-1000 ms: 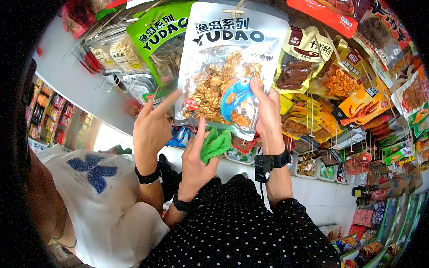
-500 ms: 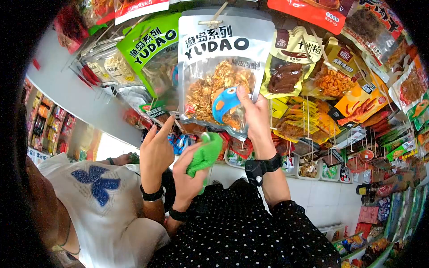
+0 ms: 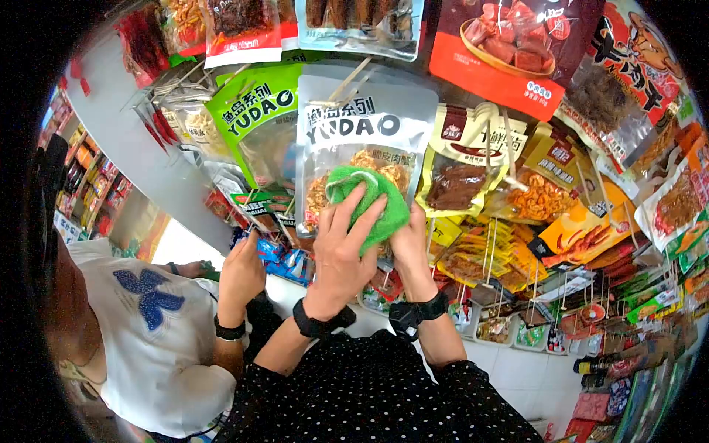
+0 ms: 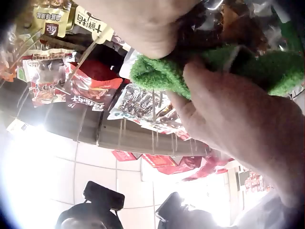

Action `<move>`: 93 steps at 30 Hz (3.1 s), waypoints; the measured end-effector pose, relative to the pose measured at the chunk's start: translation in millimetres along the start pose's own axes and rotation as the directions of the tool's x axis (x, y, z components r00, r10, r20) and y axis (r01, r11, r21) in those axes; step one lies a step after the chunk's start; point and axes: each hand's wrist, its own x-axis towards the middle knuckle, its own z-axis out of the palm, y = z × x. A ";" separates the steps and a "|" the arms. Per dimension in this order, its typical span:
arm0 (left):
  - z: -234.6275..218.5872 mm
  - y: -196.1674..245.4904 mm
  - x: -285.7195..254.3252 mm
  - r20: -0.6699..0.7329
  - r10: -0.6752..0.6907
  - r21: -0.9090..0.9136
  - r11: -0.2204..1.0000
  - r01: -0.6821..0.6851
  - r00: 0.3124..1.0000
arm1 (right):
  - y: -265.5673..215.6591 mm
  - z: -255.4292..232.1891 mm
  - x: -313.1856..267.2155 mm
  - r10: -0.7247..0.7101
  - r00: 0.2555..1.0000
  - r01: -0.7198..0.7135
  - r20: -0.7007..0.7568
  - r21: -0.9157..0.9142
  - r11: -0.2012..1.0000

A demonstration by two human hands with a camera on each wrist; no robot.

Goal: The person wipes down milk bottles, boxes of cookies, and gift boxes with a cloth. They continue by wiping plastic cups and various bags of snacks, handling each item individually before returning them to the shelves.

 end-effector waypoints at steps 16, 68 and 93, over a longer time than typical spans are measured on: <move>11.4 -52.2 -67.4 -0.064 -0.452 -0.079 0.891 0.447 0.890 | 26.5 -8.9 57.7 0.018 0.997 -0.015 0.075 -0.041 0.999; 23.0 -9.2 -119.3 0.524 -0.338 -0.402 0.711 0.577 0.781 | 8.3 -96.1 -44.8 -0.070 0.982 0.060 -0.174 -0.063 0.996; 54.9 12.9 -168.7 0.474 -0.572 -0.320 0.597 0.736 0.669 | 63.8 -190.9 -56.7 0.263 0.958 -0.276 -0.111 -0.131 0.952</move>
